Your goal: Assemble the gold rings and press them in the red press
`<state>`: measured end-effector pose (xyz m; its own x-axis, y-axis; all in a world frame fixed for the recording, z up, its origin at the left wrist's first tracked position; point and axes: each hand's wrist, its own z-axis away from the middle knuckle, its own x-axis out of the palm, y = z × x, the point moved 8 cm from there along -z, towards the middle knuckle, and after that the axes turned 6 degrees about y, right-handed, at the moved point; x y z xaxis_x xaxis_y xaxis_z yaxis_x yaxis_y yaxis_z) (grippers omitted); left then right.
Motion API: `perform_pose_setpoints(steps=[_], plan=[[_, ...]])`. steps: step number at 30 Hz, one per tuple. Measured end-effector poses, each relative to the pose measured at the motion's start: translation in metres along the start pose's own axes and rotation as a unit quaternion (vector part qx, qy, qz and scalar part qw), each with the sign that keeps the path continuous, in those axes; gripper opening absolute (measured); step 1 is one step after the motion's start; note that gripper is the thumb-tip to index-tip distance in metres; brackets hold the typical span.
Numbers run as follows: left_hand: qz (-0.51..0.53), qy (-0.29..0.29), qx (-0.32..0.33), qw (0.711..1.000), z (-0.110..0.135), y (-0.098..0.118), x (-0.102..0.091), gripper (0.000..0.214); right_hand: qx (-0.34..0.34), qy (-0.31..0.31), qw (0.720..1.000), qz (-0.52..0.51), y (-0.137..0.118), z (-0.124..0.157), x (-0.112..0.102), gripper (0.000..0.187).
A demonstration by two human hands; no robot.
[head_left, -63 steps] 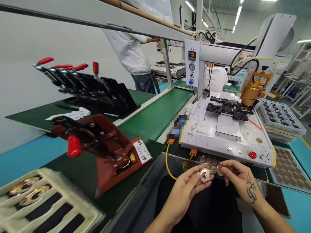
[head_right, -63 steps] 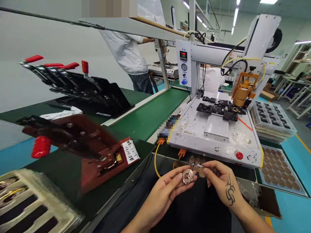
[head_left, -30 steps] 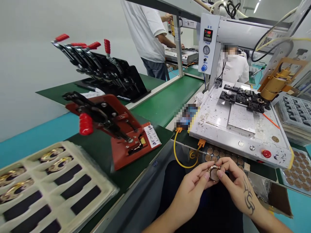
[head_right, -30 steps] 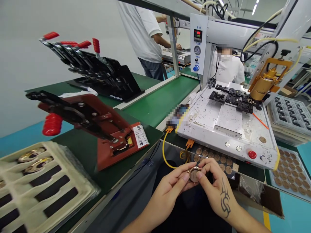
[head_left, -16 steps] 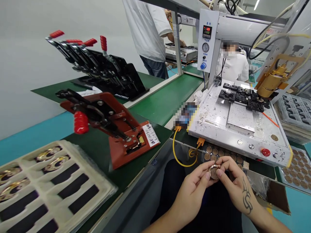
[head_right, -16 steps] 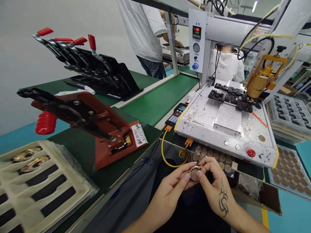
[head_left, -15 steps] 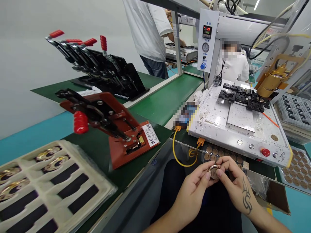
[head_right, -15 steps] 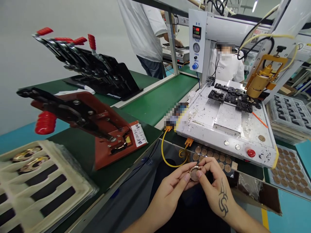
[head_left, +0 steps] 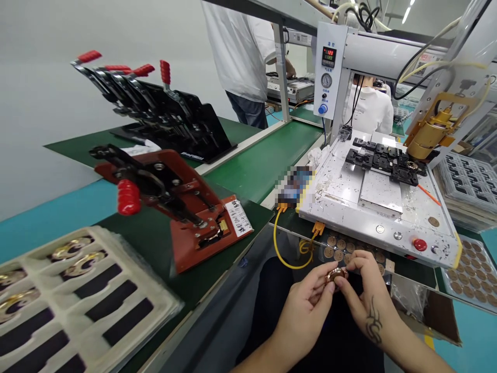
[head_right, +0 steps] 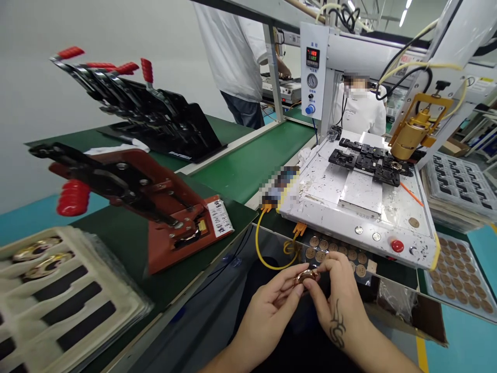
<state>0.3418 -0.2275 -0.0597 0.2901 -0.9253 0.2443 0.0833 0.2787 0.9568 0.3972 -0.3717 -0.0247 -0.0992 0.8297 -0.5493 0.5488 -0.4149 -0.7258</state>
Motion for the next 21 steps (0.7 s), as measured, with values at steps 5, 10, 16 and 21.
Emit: perform_pose_setpoints(steps=[5,10,16,21], plan=[[-0.041,-0.049,0.027,0.998,-0.005,0.019,-0.006,0.057,-0.041,-0.061,0.995,-0.061,-0.011,-0.014,0.006,0.015],[-0.006,0.004,0.037,0.999,-0.010,0.037,-0.021,0.051,0.159,-0.057,0.953,-0.250,0.003,-0.020,0.025,0.027],[-0.061,0.026,0.043,0.997,-0.006,0.049,-0.033,0.020,0.187,-0.098,0.919,-0.333,-0.001,-0.019,0.051,0.030],[-0.121,0.032,0.071,0.990,-0.001,0.066,-0.041,0.016,-0.062,-0.184,0.963,-0.186,-0.041,-0.040,0.042,0.042]])
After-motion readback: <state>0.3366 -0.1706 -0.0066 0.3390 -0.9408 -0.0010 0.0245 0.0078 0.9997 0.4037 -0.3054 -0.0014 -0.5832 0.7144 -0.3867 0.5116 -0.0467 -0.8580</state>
